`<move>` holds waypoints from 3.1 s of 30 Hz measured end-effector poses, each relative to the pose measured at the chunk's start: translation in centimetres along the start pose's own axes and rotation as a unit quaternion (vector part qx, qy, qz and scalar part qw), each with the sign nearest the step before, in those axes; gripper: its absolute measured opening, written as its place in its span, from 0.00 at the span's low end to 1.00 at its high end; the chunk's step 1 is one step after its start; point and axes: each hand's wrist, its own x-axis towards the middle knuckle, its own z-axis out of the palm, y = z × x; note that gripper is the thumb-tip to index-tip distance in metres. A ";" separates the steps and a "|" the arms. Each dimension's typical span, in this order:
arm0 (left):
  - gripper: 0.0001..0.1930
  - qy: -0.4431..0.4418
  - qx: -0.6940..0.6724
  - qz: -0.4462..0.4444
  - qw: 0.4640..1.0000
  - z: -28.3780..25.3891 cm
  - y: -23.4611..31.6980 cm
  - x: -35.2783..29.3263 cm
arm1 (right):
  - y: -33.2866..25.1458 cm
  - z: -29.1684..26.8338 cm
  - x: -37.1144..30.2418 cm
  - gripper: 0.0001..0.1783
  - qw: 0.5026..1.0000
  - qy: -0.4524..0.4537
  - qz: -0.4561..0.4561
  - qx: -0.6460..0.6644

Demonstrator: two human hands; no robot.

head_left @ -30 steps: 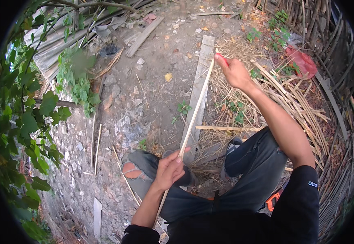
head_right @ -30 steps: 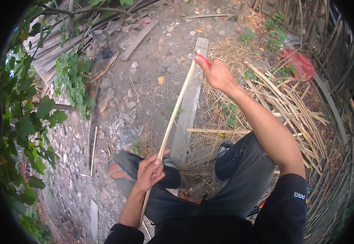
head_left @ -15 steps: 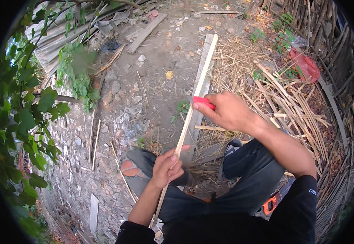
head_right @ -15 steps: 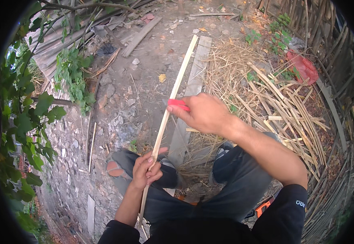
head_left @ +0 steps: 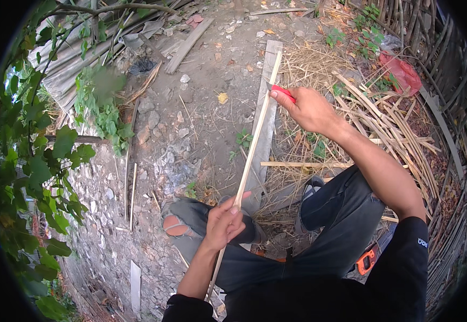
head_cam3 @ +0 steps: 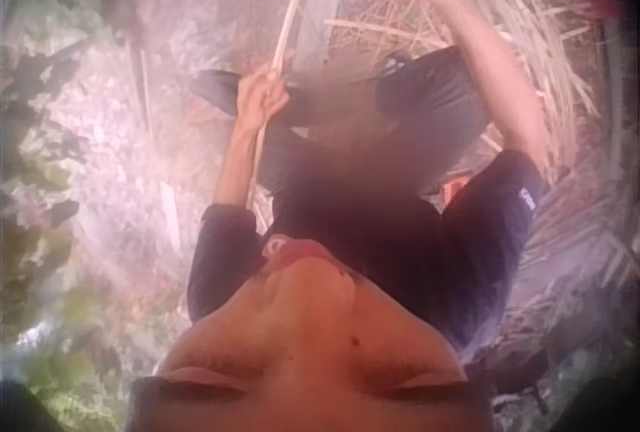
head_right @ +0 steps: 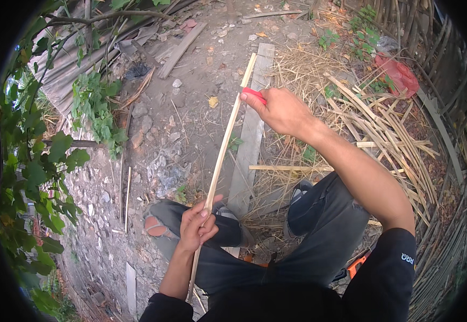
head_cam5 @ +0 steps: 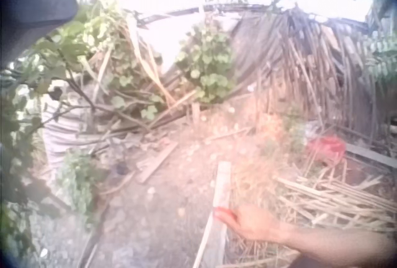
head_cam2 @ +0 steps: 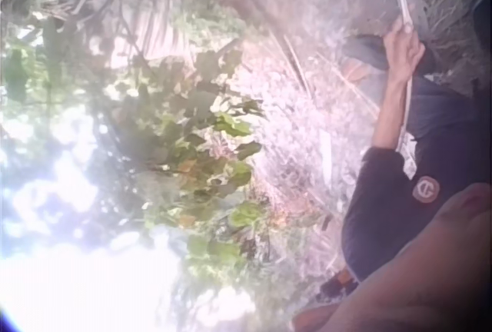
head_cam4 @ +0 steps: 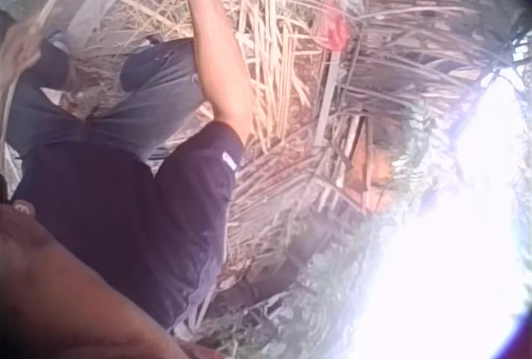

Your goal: The person sits on the ground and uses a red utility knife to shave a long, thin bamboo stick. They hold the stick with one hand and scrape the blade along its length to remove the outer layer, occasionally rotating the stick to work on different sides.

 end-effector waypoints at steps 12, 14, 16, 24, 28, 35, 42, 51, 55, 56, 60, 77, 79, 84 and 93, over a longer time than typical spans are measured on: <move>0.25 0.029 -0.005 0.013 1.000 -0.8 -0.1 -0.1 | -2.9 5.2 -2.9 0.40 0.991 -0.092 -0.089 -0.025; 0.25 0.020 0.002 0.001 1.000 -0.6 -0.3 -0.3 | -0.3 1.9 1.0 0.45 0.999 -0.043 0.010 -0.011; 0.25 0.006 0.014 -0.015 1.000 -0.3 -0.3 -0.5 | 3.1 -0.5 3.8 0.48 0.997 0.051 0.053 -0.013; 0.25 -0.088 0.003 -0.011 0.996 0.3 -0.6 -0.2 | 13.7 -6.0 4.7 0.39 0.879 0.234 0.139 0.392; 0.27 -0.088 0.006 -0.013 0.996 0.5 -0.5 0.1 | 7.5 -4.1 2.5 0.30 0.858 0.156 0.064 0.486; 0.27 -0.085 -0.013 -0.041 0.995 0.4 -0.3 0.5 | 3.1 0.2 2.0 0.17 0.880 0.048 -0.013 0.472; 0.25 -0.012 0.051 0.017 0.998 0.5 -1.0 0.9 | -0.2 3.1 -0.2 0.18 0.955 0.013 -0.028 0.295; 0.27 0.029 0.228 0.077 0.970 1.4 -1.7 1.1 | 0.0 2.2 0.6 0.21 0.948 0.184 0.007 0.258; 0.27 0.092 0.210 0.063 0.971 0.5 -1.5 0.9 | 0.1 1.1 -0.1 0.30 0.974 0.115 -0.020 0.192; 0.27 0.115 0.223 0.070 0.965 0.6 -1.4 0.9 | -0.6 1.4 -0.9 0.33 0.983 0.076 -0.040 0.163; 0.26 0.162 0.232 0.091 0.955 0.9 -0.9 1.4 | -3.9 3.0 -4.7 0.39 0.989 -0.123 -0.081 -0.009; 0.25 0.195 0.231 0.105 0.948 -0.2 -0.5 1.6 | -5.2 9.3 -6.3 0.38 0.973 -0.121 -0.136 -0.140; 0.25 0.197 0.237 0.112 0.945 -0.2 -0.4 1.7 | -4.5 9.9 -5.8 0.38 0.972 -0.077 -0.172 -0.140; 0.25 0.201 0.261 0.118 0.937 -0.6 -0.4 2.1 | -4.2 10.0 -5.0 0.39 0.967 -0.051 -0.195 -0.155; 0.22 0.123 0.341 0.148 0.920 -1.2 -4.1 -1.4 | 5.4 -1.8 4.8 0.49 0.978 0.123 0.103 -0.132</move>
